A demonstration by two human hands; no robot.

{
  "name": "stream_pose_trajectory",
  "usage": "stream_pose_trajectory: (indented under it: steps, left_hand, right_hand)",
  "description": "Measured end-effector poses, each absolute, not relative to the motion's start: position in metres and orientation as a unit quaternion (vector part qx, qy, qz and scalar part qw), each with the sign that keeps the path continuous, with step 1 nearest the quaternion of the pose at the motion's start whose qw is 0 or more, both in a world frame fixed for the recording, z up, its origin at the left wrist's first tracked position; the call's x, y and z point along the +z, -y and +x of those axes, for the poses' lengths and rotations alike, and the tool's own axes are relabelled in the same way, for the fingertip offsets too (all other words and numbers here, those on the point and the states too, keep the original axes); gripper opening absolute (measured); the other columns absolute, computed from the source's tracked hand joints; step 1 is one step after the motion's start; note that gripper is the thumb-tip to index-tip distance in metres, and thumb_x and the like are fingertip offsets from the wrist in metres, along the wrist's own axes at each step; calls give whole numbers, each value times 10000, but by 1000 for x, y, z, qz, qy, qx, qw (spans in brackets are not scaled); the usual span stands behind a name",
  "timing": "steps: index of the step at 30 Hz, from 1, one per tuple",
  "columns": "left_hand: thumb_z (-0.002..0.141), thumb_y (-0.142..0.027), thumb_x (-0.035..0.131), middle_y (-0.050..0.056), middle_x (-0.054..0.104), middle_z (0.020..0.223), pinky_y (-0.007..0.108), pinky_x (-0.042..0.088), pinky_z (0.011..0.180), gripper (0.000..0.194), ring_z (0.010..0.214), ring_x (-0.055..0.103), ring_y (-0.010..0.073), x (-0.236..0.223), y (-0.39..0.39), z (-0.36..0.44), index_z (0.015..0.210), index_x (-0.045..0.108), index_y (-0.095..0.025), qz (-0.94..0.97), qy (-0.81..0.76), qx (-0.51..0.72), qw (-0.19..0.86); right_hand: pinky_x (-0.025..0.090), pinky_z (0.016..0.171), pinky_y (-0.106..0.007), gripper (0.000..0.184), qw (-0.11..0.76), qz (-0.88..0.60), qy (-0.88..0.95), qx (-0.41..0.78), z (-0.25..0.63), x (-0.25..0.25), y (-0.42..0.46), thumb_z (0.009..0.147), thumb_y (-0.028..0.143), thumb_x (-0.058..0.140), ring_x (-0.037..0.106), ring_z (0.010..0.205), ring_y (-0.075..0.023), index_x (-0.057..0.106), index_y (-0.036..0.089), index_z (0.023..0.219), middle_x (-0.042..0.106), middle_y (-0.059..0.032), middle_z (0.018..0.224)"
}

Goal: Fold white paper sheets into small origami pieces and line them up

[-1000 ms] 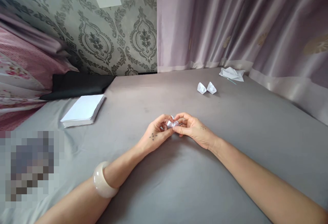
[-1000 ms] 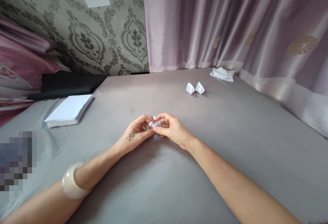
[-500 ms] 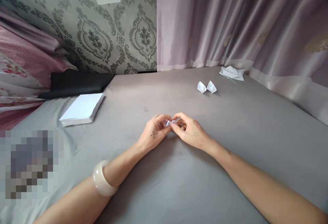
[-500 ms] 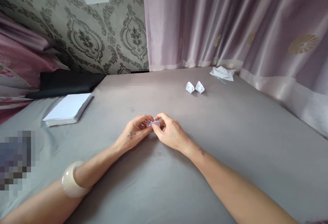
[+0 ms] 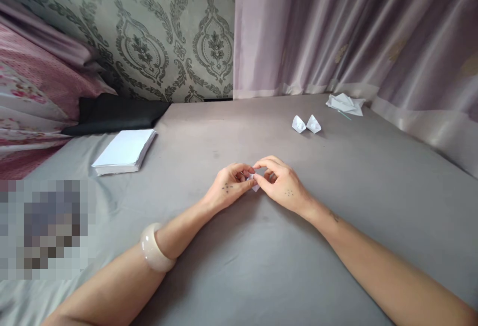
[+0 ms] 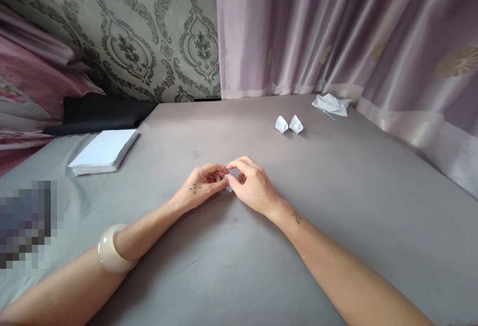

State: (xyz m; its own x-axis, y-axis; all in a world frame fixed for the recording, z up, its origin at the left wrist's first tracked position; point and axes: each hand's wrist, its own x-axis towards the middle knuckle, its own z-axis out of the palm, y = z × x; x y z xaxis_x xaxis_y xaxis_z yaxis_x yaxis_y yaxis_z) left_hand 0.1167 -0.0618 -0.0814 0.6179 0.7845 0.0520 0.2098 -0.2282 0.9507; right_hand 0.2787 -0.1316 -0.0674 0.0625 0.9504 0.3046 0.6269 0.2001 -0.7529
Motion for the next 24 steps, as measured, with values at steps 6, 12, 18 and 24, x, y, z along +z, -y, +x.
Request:
stream_pose_trajectory:
  steps: [6,12,18,24]
  left_hand:
    - [760,-381,684,28,585,839,209,375,567,270,640,471,101,-86,59,116,947,691,-186,744,-333,286,503]
    - [746,-406,698,29,590,834,212,383,570,302,651,488,108,-84,59,115,959,684,-193,747,-335,273,504]
    - [752,-319,666,11,583,771,215,378,558,187,612,478,102,-71,65,115,879,655,-183,747,-361,270,489]
    - [742,-158,567,11,582,768,226,388,587,118,597,480,104,-65,71,117,818,652,-189,790,-357,283,409]
  right_hand:
    - [504,608,-266,108,428,-577,657,229,279,-68,129,855,251,525,596,701,-129,630,231,855,629,-34,950]
    - [505,630,-271,102,420,-585,645,257,286,-68,130,852,275,549,607,717,-134,640,226,849,642,-31,960]
    - [504,656,-281,90,407,-595,636,276,289,-65,134,844,263,539,611,705,-135,605,220,800,629,-32,923]
    - [466,611,-262,112,381,-591,676,220,285,-66,135,842,192,487,571,654,-116,587,215,799,604,-34,913]
